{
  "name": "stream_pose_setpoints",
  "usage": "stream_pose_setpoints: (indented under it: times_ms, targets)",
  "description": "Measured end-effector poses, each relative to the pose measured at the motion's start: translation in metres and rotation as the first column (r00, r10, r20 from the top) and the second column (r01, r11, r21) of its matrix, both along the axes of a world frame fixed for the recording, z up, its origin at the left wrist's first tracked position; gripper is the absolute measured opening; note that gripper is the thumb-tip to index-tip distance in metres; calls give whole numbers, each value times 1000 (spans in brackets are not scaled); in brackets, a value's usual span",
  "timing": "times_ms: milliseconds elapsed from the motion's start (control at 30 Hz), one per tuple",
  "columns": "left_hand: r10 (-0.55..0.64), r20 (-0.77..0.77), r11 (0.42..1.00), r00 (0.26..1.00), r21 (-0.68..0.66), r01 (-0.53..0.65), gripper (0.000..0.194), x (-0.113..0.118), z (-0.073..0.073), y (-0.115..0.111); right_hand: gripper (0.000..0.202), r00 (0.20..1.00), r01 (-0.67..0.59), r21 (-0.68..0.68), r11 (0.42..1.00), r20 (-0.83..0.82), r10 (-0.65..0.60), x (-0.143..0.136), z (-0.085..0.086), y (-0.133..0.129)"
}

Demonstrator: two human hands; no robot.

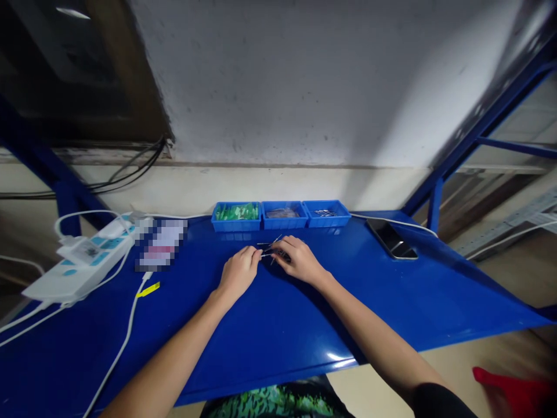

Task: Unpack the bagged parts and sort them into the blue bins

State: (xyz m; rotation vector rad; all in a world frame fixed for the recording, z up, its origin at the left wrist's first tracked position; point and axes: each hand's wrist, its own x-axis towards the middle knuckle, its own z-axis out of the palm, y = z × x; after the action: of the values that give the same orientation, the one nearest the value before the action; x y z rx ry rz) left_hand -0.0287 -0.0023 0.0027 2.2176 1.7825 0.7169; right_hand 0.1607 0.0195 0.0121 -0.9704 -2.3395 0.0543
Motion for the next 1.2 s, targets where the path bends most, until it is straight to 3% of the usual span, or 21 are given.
stream_pose_setpoints:
  times_ms: [133, 300, 533, 667, 767, 900, 1067, 1200]
  targets:
    - [-11, 61, 1000, 998, 2, 11, 34, -1, 2, 1, 18, 1000, 0, 11, 1000, -9, 0, -3, -1, 0]
    - [61, 94, 994, 994, 82, -68, 33, -6, 3, 2, 19, 999, -37, -42, 998, -40, 35, -9, 2, -7]
    - [-20, 175, 1000, 984, 14, 18, 36, -3, 0, 0, 18, 998, -26, -3, 1000, 58, 27, -10, -1, -4]
    - [-73, 267, 997, 961, 5, 74, 21, 1, -1, -5, 24, 999, 26, -8, 1000, 41, -26, -6, -2, 0]
    - [-116, 250, 993, 961, 63, 103, 16, 2, -1, -7, 29, 999, 24, -23, 999, 27, -23, -4, -1, -1]
    - [-95, 193, 995, 977, 34, 91, 25, 3, -3, -6, 23, 1000, -14, -73, 997, 7, 14, -3, 1, -4]
    - [-71, 243, 996, 967, -37, 83, 33, 2, -2, -4, 18, 996, -85, -67, 994, 27, 87, -4, 2, -7]
    - [-81, 311, 994, 947, -41, 98, 24, 3, 5, -8, 21, 999, -41, -51, 998, -1, 41, -4, 1, -9]
